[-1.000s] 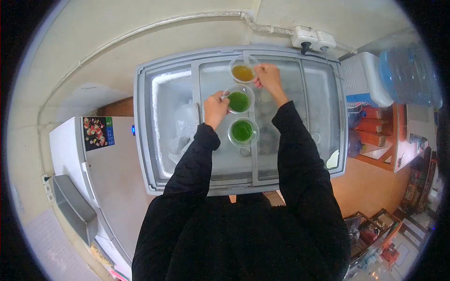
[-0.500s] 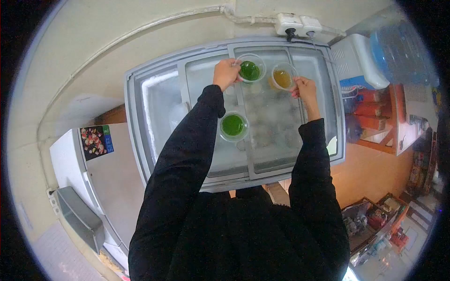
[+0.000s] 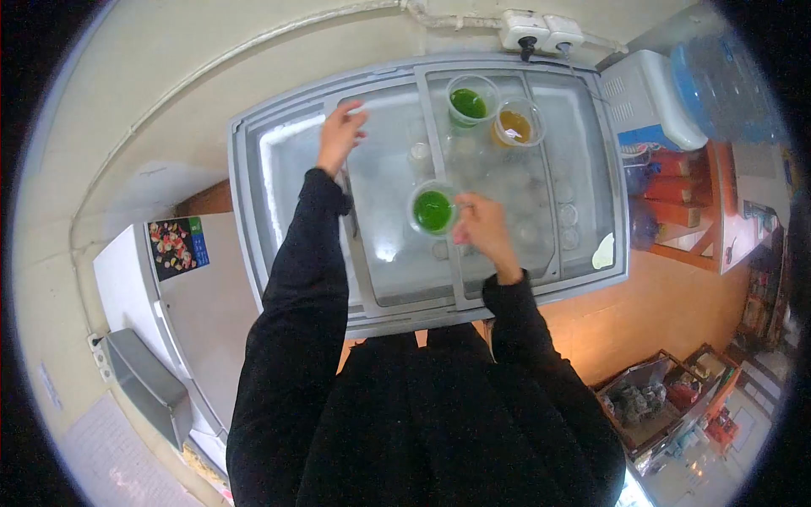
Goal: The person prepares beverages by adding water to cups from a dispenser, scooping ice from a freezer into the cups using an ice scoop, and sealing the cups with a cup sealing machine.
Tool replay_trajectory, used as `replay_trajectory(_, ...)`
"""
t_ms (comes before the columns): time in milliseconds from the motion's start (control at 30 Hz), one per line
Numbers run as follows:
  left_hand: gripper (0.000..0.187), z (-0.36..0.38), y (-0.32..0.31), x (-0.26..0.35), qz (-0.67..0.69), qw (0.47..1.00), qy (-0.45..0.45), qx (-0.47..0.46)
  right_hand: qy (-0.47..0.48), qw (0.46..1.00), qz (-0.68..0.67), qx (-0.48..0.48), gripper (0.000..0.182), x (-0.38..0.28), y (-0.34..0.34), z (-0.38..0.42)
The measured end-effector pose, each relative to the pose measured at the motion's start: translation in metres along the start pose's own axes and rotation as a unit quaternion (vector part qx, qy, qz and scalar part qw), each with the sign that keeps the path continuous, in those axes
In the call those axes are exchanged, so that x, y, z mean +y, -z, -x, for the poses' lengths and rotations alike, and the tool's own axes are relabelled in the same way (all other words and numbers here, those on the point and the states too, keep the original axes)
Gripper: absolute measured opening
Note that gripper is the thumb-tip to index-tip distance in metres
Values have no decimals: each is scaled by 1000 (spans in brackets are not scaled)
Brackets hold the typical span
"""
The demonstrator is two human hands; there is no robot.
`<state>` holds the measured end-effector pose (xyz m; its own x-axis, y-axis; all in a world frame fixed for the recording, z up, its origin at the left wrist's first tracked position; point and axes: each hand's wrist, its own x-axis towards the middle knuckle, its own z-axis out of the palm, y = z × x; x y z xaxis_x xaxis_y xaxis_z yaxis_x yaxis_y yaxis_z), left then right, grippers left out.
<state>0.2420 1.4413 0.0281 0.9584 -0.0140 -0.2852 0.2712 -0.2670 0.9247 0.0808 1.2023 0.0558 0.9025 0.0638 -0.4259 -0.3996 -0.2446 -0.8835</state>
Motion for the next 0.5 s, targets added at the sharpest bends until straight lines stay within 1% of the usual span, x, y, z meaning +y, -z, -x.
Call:
replay_trajectory(67,28,20,46,-52,16,995,27,91,-9,999,-45,29,26,-4,25,11)
replay_trajectory(100,28,31,67,-80,7,990,47,133,-7,998,-63,32,27,-10,41,19)
replay_trajectory(133,28,46,86,-110,-4,982,70,176,-7,998,-46,42,26,-17,54,26)
replay_trajectory(167,28,62,103,-143,-7,979,80,188,-6,998,-29,53,26,-17,67,30)
replay_trajectory(200,28,76,117,-176,-110,973,96,181,-25,997,-24,67,27,-6,81,28)
replay_trajectory(233,29,88,125,-205,-208,957,112,170,-44,995,-16,84,28,4,93,26)
replay_trajectory(300,35,115,120,-248,-292,951,40,97,-67,988,10,141,30,17,102,24)
replay_trajectory(333,40,127,107,-236,-340,933,96,69,-69,988,16,134,30,25,107,23)
replay_trajectory(367,45,136,89,-221,-385,910,151,38,-68,985,-12,156,31,34,111,23)
replay_trajectory(400,49,144,76,-225,-409,897,171,-5,-68,981,-39,178,32,38,109,24)
replay_trajectory(433,54,150,67,-232,-430,881,190,-50,-71,982,-33,172,32,32,102,29)
replay_trajectory(467,56,152,62,-251,-431,883,171,-76,-95,961,75,248,30,24,96,33)
replay_trajectory(500,58,152,56,-270,-430,884,150,-103,-115,922,182,320,29,14,90,35)
